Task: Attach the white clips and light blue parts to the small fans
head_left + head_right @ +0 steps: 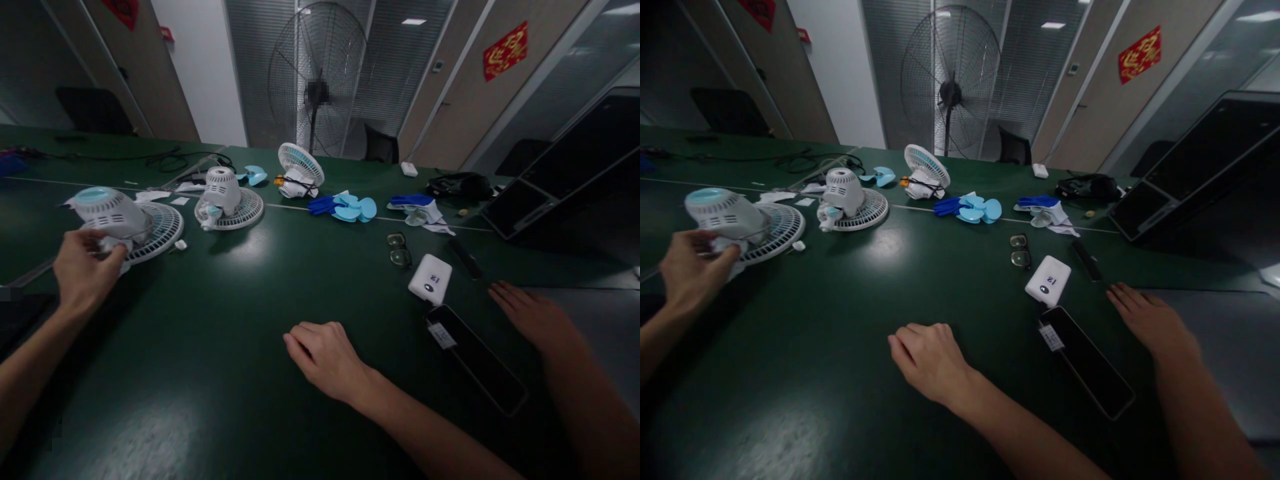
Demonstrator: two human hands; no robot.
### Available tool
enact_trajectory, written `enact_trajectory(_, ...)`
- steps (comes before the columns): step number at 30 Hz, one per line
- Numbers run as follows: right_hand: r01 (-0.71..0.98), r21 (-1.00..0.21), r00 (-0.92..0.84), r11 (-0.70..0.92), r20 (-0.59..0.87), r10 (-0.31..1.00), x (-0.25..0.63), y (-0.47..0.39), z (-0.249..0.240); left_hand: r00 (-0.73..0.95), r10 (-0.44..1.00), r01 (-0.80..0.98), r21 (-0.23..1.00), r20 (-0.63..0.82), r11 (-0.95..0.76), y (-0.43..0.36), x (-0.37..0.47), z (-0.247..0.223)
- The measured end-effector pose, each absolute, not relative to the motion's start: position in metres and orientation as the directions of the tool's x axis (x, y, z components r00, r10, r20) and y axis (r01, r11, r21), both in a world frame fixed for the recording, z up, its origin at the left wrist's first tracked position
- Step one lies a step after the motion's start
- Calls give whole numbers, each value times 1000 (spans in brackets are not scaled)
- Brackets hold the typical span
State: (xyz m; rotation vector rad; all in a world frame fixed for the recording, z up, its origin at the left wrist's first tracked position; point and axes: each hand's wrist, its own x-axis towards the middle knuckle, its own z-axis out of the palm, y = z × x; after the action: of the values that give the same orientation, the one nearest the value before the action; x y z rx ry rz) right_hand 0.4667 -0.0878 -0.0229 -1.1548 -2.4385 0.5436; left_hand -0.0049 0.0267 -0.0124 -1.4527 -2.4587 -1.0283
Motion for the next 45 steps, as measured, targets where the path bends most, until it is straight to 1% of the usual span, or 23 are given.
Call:
enact_trajectory(2,638,-501,-589,585,172,790,467,-88,-23,-535,731,812,495,423,308,16,14,-9)
enact_trajectory(5,640,-491,-585,590,186,789,466,-88,-25,-487,772,821,514,408,246,-3,42,-5)
enact_trajectory(6,642,-486,-582,593,195,790,466,-88,-26,-494,764,820,515,415,250,-10,51,-4)
enact_trajectory(7,643,-482,-579,595,202,790,466,-88,-27,-456,792,836,499,406,226,-18,59,-3)
enact_trajectory(11,641,-480,-579,598,208,788,466,-89,-29,-398,822,840,521,408,149,-47,87,-7)
enact_trajectory(13,639,-487,-580,595,202,789,466,-89,-28,-359,837,841,531,413,98,-60,99,-13)
enact_trajectory(18,627,-507,-584,592,197,787,467,-90,-22,-214,865,815,571,454,-98,-90,128,-31)
enact_trajectory(21,600,-446,-645,664,221,731,466,-93,-21,-122,870,778,591,478,-215,-102,154,-35)
enact_trajectory(24,529,-347,-738,774,263,622,464,-95,-24,-19,850,734,585,526,-345,-104,188,-32)
enact_trajectory(26,498,-296,-760,815,303,575,461,-97,-28,53,832,695,577,553,-428,-98,214,-29)
enact_trajectory(27,501,-278,-755,819,323,571,460,-98,-30,79,832,675,585,549,-449,-94,227,-27)
enact_trajectory(29,543,-259,-711,799,364,601,459,-99,-33,117,828,626,606,548,-490,-82,251,-27)
enact_trajectory(31,598,-266,-629,756,429,648,461,-98,-36,132,824,568,638,552,-519,-70,273,-28)
enact_trajectory(35,655,-330,-425,680,583,692,469,-94,-38,169,817,459,690,551,-560,-51,306,-30)
enact_trajectory(37,669,-354,-366,653,608,704,473,-92,-39,200,819,413,712,538,-568,-46,315,-29)
enact_trajectory(40,705,-379,-337,600,565,753,474,-90,-38,256,835,332,767,487,-549,-45,314,-23)
enact_trajectory(43,735,-382,-375,560,459,805,471,-90,-37,338,848,240,833,409,-498,-47,301,-16)
enact_trajectory(45,752,-369,-413,546,382,827,469,-89,-35,354,861,193,872,366,-450,-49,288,-15)
